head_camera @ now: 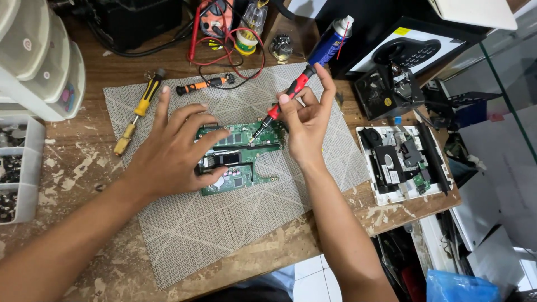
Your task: Securing and installing components on a computer motherboard using a screwdriver on a repair bench.
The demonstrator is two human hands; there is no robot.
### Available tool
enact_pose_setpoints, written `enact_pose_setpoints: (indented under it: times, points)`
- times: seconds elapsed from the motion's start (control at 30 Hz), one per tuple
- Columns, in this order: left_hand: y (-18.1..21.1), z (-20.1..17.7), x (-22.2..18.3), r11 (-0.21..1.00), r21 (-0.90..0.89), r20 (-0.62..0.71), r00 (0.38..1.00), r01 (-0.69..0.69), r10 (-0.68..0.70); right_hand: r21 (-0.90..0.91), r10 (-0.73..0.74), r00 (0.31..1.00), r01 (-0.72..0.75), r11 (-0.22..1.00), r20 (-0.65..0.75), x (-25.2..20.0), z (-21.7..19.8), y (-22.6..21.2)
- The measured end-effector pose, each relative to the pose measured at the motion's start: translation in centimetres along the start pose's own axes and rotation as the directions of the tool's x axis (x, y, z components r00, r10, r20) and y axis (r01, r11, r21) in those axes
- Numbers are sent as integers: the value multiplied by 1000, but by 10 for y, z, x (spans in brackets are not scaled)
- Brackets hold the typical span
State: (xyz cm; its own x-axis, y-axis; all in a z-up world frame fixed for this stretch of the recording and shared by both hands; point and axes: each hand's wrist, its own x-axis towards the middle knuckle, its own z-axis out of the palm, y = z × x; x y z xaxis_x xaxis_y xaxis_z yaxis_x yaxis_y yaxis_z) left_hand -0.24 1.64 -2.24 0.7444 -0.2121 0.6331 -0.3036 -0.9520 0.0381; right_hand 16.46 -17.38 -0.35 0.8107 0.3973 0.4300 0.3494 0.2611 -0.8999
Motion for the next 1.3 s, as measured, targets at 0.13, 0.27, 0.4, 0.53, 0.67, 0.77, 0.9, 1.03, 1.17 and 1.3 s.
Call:
enact_pose_setpoints:
  times: [0.13, 0.27, 0.4, 0.53, 0.67, 0.77, 0.9, 1.03, 1.17, 1.3]
  points:
    - [-2, 2, -1, 1000, -9, -11, 1000, -8, 8, 19, -1, 1000, 1, 1000, 6, -1, 0, 0]
    - [-5, 4, -2, 999, 21, -7, 1000, -31, 31, 11, -45, 998, 45, 999, 38, -4, 2, -4]
    - [-8, 4, -3, 999, -23, -10, 999, -37, 37, 54, -139, 985, 134, 989, 98, -7, 6, -7]
    - [-9, 7, -4, 1000, -23, 52, 999, 3, -2, 57, -201, 969, 194, 979, 146, -14, 6, -1]
    - [-9, 12, -5, 998, 0, 174, 982, 67, -66, 50, -318, 890, 320, 946, 326, -21, 8, 3]
    - [-10, 14, -4, 994, -5, 278, 955, 107, -102, 48, -322, 872, 328, 944, 369, -26, 12, 10]
    - [-11, 13, -2, 992, -15, 364, 924, 127, -113, 54, -244, 895, 242, 969, 373, -37, 19, 12]
    - [-18, 12, -4, 976, -122, 350, 928, 178, -126, 35, -286, 878, 295, 955, 384, -39, 24, 10]
    - [-25, 14, -7, 881, -357, 307, 930, 311, -204, -11, -277, 879, 305, 952, 389, -45, 26, 10]
    - [-22, 11, -3, 900, -322, 430, 892, 294, -138, -19, -264, 855, 304, 953, 446, -47, 27, 8]
